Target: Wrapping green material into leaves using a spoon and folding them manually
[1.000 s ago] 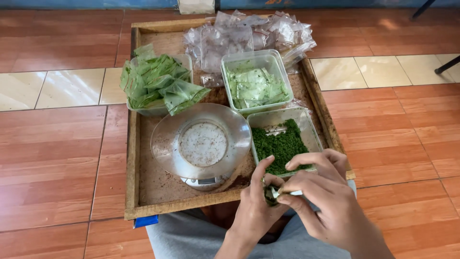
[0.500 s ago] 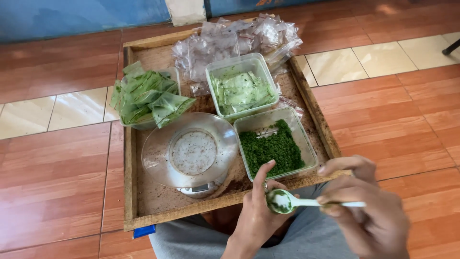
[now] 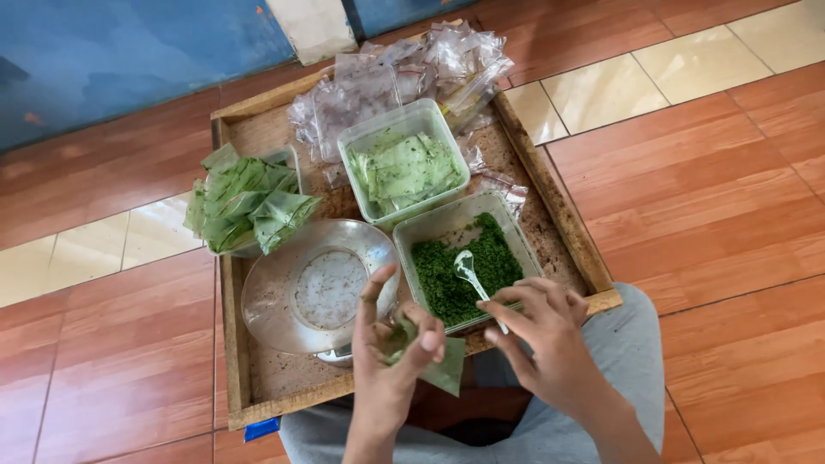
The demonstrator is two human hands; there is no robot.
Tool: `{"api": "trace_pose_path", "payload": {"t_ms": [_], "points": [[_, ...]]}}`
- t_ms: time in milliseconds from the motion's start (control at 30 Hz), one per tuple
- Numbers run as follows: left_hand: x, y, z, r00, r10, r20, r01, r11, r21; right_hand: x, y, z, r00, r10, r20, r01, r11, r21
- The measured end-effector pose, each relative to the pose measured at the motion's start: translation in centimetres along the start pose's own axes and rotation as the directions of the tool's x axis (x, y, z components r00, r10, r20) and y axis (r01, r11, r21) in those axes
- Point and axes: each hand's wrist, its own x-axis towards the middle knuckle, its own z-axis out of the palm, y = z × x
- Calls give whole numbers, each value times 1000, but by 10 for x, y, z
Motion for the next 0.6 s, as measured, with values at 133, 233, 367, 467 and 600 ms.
{"api": "trace_pose_path", "payload": {"t_ms": [133,233,367,467,600], "points": [[4,9,-2,1000,-3,-6,2,986,-167,4,-24,-21,972,37,232,-52,997,57],[7,13,2,1000,-31,-7,29,982,-189,8,-49,-31,995,58,81,-75,971,226],[9,15,9,995,-69,74,92,922,-377,-3,-76,-30,851,443,283,-512,581,632],[8,13,8,990,-57,132,102,924,-369,-4,-89,-18,761,425,490,-503,-90,859],[7,26,19,988,23,154,18,964,-265,-19,-92,-1,719,530,449,-492,-67,868]]}}
